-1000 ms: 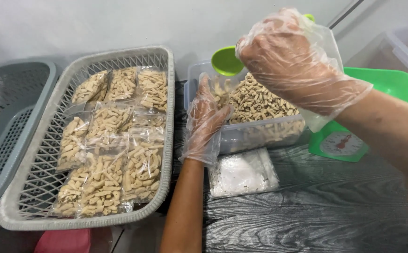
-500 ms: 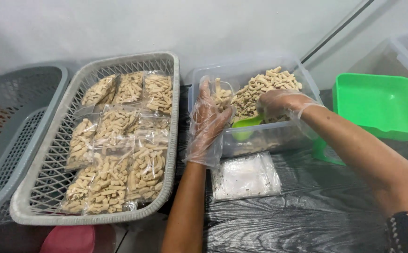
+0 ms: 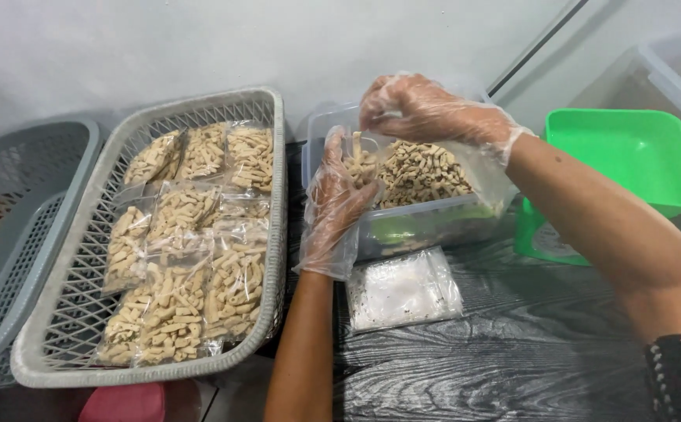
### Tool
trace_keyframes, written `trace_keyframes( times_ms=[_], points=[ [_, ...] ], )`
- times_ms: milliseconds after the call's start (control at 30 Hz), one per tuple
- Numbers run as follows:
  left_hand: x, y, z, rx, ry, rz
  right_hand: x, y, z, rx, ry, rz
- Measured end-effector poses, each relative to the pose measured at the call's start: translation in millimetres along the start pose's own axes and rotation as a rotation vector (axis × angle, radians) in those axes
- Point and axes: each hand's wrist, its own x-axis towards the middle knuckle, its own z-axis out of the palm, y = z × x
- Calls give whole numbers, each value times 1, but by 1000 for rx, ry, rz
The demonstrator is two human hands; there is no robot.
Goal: The person scoops small beige snack pieces from a clear container into plastic bags using a green scoop, weighs each bag on a green scale, and places the sealed bags into a grey basket. The process is repeated multiple times.
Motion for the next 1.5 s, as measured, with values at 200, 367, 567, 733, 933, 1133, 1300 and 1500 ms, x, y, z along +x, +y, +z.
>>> trace_keyframes(
  times_ms=[200, 367, 567, 733, 933, 1133, 1300, 1500],
  points=[
    [-8, 12, -7, -28, -30, -13, 23, -7, 24, -340, -199, 161],
    [-11, 14, -5, -11, -79, -37, 23, -16, 19, -393, -187, 113],
    [3, 3, -7, 15, -59, -49, 1, -37, 7, -639, -110, -136],
    [-6, 10, -9, 5, -83, -50, 6, -13, 18, -656, -128, -141],
    [-1, 7, -12, 33, -81, -42, 15, 3, 29, -717, -150, -94],
    [-3, 9, -9, 14, -80, -32, 24, 35, 45, -622, -57, -35],
    [-2, 10, -4, 10, -86, -64, 20, 11, 39, -528, 45, 14],
    [-8, 15, -12, -23, -110, -102, 13, -14, 35, -435, 42, 5]
  ],
)
